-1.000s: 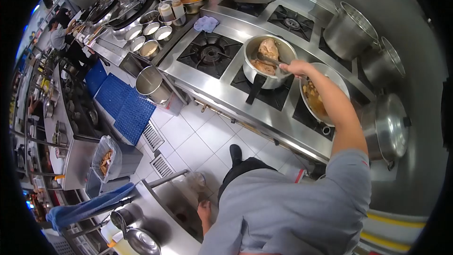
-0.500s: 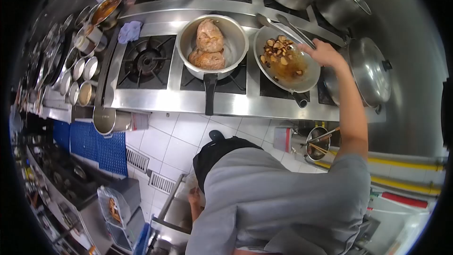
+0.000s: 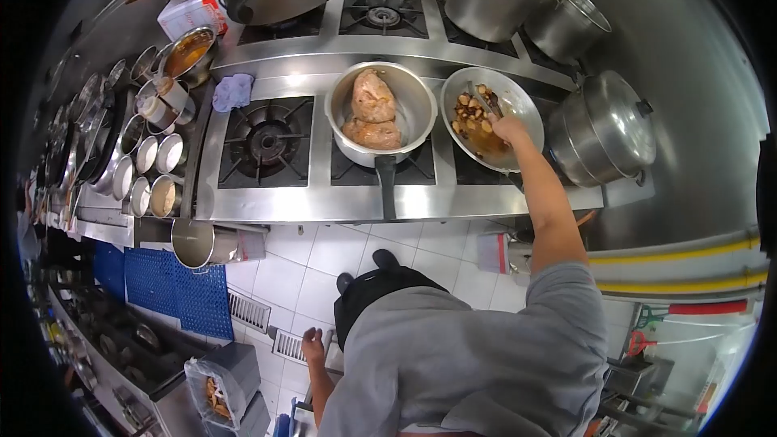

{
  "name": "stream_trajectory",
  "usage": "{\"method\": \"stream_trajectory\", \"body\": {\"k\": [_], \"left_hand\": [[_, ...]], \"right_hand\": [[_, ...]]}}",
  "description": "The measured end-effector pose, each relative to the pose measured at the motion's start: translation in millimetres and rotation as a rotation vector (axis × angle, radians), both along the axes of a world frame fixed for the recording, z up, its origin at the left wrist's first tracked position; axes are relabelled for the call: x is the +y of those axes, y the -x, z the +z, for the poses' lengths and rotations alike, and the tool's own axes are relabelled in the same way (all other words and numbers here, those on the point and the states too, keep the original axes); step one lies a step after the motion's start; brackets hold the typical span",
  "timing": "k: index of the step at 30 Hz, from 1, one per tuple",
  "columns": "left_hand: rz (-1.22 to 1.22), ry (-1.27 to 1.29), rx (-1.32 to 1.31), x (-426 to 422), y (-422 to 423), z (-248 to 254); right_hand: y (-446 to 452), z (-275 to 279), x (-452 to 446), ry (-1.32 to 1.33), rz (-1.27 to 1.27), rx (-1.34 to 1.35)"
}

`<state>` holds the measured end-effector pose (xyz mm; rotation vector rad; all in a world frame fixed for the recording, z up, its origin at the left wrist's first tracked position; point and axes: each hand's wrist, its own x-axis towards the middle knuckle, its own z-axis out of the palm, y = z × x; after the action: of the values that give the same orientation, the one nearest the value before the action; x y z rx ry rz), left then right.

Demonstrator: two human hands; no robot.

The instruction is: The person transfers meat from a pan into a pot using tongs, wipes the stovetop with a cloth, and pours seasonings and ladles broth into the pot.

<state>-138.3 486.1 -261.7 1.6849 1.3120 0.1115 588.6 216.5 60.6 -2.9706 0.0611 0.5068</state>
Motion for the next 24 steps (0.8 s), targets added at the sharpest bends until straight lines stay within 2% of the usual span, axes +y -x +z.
{"method": "stream_trajectory", "body": {"k": [1, 3, 5, 7, 8, 12, 15, 16, 18, 19, 21, 24], "left_hand": [[-0.214, -0.109, 0.105, 0.2, 16.7, 0.2], [-0.268, -0.078, 0.119, -10.3, 56.6, -16.1], [-0.326, -0.045, 0.130, -22.9, 87.4, -27.1], [-0.743, 0.016, 0.582, -32.8, 101.8, -30.3], [-0.741, 0.022, 0.579, -43.5, 114.5, -31.8], [-0.630, 0.004, 0.508, -53.4, 108.6, -10.1], [-0.409, -0.056, 0.291, -44.4, 74.3, 9.5], [-0.236, -0.026, 0.147, -38.6, 68.6, -5.2], [-0.266, -0.003, 0.025, -19.7, 63.0, -38.4], [-0.262, -0.001, 0.028, -17.7, 55.1, -33.9], [0.092, 0.171, -0.081, -9.7, 30.5, -23.3], [0.100, 0.267, 0.009, 0.9, 17.8, -0.3]], "right_hand": [[1.3, -3.5, -0.4, 0.016, 0.029, -0.023], [10.0, -3.6, 3.5, 0.036, 0.059, -0.041], [26.8, 15.9, 12.0, 0.077, 0.042, 0.066], [29.2, 14.5, 10.1, 0.117, 0.089, 0.042], [28.4, 13.1, 7.9, 0.157, 0.137, 0.018], [15.6, -21.7, 2.3, 0.251, 0.236, -0.139], [15.5, -31.5, 5.0, 0.192, 0.163, -0.193], [21.0, -22.3, 7.9, 0.121, 0.103, -0.130], [30.3, -14.1, 11.5, 0.051, 0.046, -0.058], [28.8, -10.6, 11.1, 0.039, 0.029, 0.038], [24.4, -8.3, 7.8, 0.030, 0.010, 0.131], [21.2, -13.0, -10.9, -0.121, -0.116, 0.176]]}}
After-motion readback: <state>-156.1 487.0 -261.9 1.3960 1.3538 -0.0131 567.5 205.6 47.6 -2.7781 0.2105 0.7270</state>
